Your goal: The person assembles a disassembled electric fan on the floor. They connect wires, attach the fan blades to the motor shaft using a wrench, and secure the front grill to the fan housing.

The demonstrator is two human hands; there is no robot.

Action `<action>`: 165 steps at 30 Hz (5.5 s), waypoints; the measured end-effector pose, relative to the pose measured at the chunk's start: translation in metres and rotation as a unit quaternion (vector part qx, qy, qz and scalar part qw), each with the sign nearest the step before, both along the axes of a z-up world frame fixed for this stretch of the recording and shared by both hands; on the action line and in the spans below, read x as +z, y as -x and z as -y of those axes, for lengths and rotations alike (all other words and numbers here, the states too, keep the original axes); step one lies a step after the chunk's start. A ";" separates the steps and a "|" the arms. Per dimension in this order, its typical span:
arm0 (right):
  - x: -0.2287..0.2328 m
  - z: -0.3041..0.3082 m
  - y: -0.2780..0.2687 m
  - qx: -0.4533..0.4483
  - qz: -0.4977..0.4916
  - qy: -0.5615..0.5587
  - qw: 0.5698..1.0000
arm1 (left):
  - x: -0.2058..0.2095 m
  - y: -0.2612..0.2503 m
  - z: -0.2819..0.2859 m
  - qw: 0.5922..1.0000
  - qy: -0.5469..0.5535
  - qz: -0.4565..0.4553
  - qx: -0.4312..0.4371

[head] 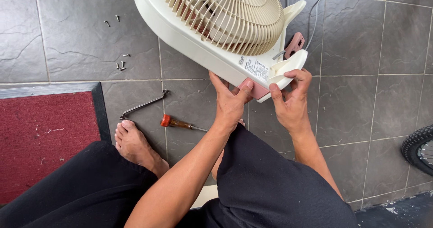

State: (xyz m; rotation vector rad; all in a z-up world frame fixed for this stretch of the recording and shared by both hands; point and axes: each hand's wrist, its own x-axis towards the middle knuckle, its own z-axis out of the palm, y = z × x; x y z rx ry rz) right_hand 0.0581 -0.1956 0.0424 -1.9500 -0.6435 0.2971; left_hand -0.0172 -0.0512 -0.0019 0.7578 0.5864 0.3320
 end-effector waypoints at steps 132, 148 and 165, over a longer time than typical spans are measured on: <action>-0.204 -0.044 0.032 -0.226 -0.485 -0.224 0.815 | -0.167 0.113 -0.071 0.957 0.102 -0.240 -0.123; -0.162 0.078 -0.105 -0.185 -0.521 -0.137 0.822 | -0.170 0.102 -0.137 0.913 0.124 -0.250 -0.298; -0.194 0.147 -0.123 -0.211 -0.498 -0.063 0.839 | -0.145 0.039 -0.176 0.936 -0.090 -0.294 -0.172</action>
